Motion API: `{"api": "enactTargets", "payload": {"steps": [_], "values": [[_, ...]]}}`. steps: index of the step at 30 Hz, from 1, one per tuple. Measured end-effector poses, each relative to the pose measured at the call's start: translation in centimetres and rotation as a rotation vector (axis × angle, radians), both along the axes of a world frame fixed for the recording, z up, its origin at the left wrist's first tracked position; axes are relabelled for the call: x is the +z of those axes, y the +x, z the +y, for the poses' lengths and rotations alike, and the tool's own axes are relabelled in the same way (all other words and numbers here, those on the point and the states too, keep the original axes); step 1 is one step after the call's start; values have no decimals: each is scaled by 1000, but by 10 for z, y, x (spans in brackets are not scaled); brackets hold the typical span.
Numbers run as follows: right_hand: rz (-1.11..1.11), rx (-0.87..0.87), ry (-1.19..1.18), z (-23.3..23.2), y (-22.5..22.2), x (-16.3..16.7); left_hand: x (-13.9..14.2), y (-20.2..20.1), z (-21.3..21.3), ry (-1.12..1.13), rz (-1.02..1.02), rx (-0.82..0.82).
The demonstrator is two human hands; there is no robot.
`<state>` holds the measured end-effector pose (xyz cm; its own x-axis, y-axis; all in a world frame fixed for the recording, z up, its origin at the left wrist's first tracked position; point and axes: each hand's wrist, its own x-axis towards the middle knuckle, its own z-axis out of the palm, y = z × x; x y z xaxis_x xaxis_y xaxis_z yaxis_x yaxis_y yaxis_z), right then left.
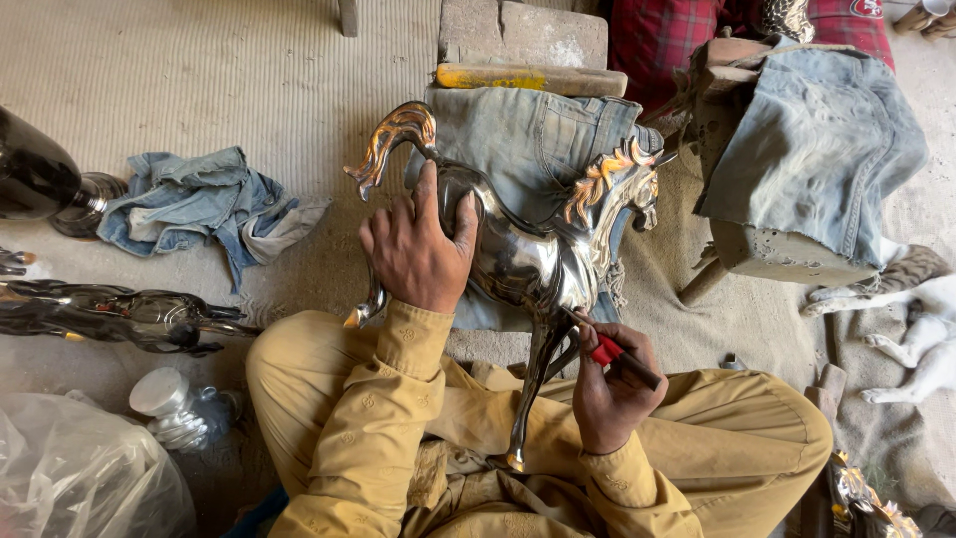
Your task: The person paints gold details onto a silver horse statue using a small brush. They hold the statue with one hand and apply paint to the mane, tail, and hooves, rotating the object to reach different areas.
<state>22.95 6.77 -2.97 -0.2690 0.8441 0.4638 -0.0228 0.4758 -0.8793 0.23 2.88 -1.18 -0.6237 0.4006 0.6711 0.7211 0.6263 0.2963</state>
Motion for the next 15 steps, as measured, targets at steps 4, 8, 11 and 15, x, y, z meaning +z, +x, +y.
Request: {"api": "enactTargets", "payload": {"steps": [4,8,11,15], "values": [[15,19,63,-2,0,-2,0,0,1,-7,12,9],[-20,-7,110,-6,0,-6,2,2,0,-5,6,11],[6,19,150,-6,0,-12,3,2,0,-3,-1,12],[59,17,183,-8,-3,-20,4,2,1,-6,-1,19]]}}
